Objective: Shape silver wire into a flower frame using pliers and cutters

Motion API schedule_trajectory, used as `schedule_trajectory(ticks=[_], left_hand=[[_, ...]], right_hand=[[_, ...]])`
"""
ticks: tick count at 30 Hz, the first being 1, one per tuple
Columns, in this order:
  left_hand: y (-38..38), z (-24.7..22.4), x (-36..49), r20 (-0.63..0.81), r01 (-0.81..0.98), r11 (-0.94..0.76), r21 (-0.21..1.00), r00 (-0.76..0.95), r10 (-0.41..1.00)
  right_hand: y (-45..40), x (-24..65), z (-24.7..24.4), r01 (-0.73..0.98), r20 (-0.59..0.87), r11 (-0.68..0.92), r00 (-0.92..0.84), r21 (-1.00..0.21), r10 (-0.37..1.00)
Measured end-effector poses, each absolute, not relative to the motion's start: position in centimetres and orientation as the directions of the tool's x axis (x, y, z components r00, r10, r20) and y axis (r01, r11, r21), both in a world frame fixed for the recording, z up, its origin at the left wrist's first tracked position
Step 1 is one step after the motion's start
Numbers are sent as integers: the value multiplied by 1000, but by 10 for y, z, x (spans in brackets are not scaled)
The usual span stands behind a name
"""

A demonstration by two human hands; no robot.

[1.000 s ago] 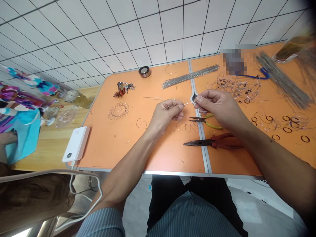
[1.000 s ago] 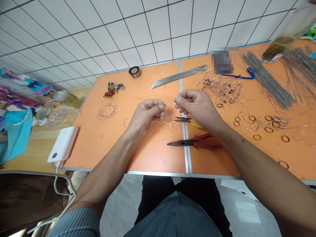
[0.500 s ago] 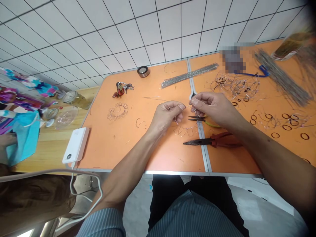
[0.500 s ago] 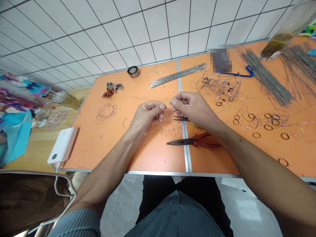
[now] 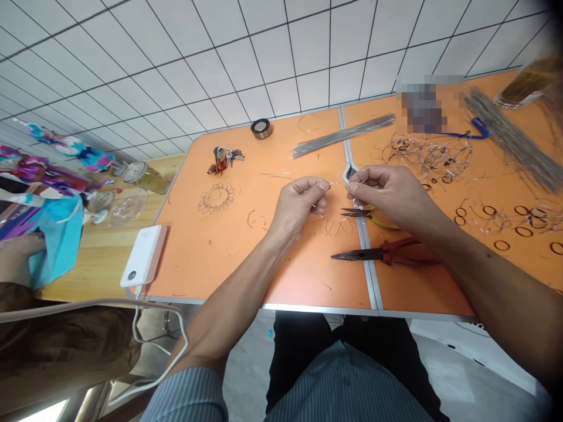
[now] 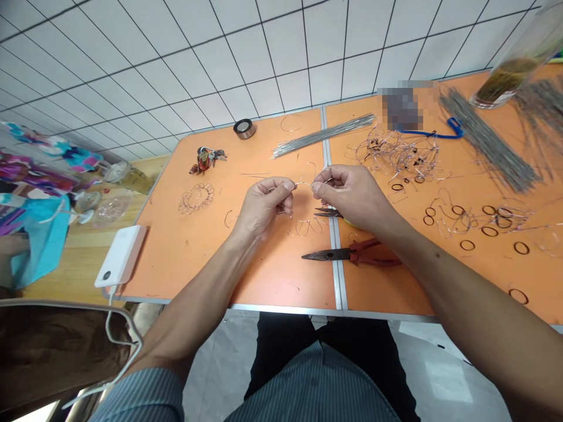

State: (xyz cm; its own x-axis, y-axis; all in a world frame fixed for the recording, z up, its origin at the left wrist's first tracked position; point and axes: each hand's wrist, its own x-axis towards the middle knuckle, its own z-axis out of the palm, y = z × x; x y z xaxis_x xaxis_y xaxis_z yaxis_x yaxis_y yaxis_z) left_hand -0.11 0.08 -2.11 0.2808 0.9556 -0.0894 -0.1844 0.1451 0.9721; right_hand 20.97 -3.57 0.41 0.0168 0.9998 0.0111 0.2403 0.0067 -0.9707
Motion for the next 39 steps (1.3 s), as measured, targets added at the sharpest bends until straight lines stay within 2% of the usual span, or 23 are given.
schedule_trajectory(ticks=[27, 34, 39], left_hand=[[-6, -18, 4, -89, -54, 110, 993, 299, 950], [-6, -19, 3, -76, -72, 105, 992, 329, 941], [-5, -15, -2, -113, -136, 177, 975, 383, 917]], right_hand=[[-37, 209, 2, 400, 70, 80, -41, -913, 997], [-37, 205, 2, 305, -23, -9, -42, -952, 999], [-36, 208, 2, 322, 33, 35, -11, -946, 999]])
